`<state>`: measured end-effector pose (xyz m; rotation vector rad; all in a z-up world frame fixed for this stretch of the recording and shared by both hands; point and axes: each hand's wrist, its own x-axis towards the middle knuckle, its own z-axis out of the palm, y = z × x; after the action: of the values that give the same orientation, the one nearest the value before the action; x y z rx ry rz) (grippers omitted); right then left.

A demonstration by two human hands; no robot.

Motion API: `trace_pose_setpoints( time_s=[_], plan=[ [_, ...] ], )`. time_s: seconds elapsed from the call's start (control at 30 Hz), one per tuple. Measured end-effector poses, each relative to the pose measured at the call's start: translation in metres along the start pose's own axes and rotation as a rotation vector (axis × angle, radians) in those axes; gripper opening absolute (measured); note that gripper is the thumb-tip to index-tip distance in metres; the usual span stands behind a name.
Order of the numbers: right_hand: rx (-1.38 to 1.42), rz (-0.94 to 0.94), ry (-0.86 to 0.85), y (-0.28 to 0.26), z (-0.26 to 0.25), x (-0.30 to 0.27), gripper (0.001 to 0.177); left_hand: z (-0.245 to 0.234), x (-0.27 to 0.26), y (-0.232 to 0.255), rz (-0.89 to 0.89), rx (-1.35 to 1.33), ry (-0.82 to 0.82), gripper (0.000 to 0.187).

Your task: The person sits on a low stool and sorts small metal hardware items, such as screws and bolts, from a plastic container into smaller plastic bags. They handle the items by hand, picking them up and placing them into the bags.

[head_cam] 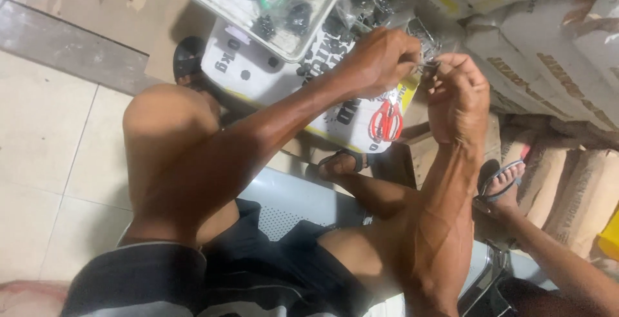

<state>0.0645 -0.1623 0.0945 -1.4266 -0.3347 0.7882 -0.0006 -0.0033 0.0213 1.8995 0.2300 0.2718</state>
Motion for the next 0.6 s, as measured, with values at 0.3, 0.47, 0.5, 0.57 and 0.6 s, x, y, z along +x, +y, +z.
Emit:
trace_pose_setpoints(
  time_s=[0.3,0.47,0.5,0.57,0.6],
  plan=[
    [-0.318,-0.13,0.012,-0.003,0.002,0.001,0.012,0.009,0.003,-0.01,0.139,0.228,0.117,0.032],
    [-0.349,-0.037,0.036,0.01,0.013,0.007,0.02,0.017,-0.001,-0.016,0.067,0.405,0.079,0.025],
    [-0.308,-0.036,0.018,0.015,0.015,0.006,0.015,0.014,-0.009,-0.008,-0.032,0.313,0.048,0.024],
    [-0.332,-0.082,0.037,0.014,0.023,0.005,0.007,0.019,-0.008,-0.016,-0.037,0.257,0.136,0.023],
    [-0.359,-0.128,0.048,0.013,0.028,0.007,0.012,0.02,-0.006,-0.02,-0.045,0.197,0.232,0.023]
  ],
)
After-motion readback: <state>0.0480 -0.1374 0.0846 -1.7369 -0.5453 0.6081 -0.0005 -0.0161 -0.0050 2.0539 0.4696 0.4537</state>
